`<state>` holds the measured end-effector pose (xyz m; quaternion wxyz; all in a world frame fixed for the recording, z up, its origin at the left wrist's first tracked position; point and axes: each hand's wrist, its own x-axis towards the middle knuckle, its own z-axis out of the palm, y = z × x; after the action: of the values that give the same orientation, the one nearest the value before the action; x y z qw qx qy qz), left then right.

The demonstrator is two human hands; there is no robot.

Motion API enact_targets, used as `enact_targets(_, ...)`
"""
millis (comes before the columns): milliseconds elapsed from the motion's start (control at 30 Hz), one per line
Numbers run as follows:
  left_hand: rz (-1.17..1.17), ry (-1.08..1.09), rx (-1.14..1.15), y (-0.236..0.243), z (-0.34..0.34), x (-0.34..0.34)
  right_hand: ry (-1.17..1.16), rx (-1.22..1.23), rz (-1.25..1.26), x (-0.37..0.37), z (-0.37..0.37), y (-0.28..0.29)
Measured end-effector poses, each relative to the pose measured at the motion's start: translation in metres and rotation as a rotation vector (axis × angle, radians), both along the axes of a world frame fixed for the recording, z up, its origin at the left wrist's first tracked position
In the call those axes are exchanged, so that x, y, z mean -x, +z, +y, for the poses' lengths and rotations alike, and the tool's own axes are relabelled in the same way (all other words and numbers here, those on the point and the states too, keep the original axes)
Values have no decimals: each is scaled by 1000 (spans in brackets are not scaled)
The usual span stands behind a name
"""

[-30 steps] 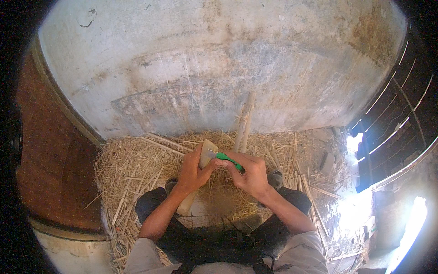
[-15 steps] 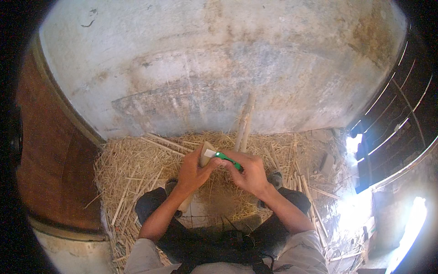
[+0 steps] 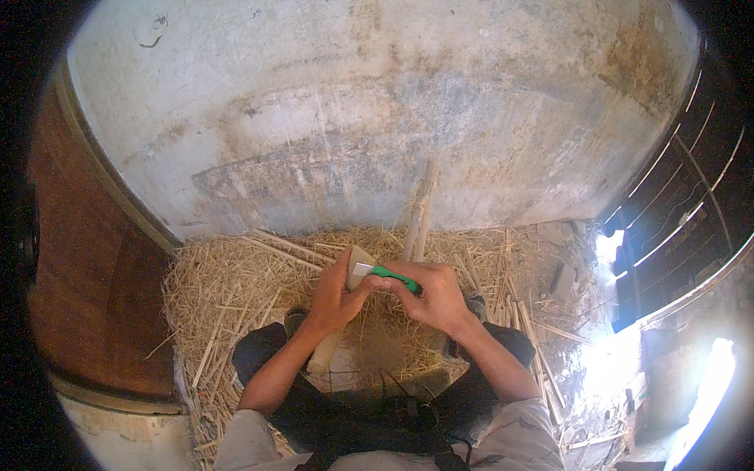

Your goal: The person whittles and shaves down pieces of wood using a small knife.

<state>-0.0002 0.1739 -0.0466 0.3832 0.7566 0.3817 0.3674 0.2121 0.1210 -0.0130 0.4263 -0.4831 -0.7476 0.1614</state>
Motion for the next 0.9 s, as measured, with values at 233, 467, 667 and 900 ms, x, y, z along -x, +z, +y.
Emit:
enact_targets(233,-23,3,-172,-10,8,0,-35,-28,-14,3,-5,1)
enact_targets(467,-7,24,-183,-3,7,1,-60,-59,18,5,-5,-6)
enact_targets(667,-35,82,-206,-2,6,0,-76,-55,55,11,-7,-1)
enact_targets(900,-140,124,-287,-16,10,-1,-103,-80,82,7,-3,-13)
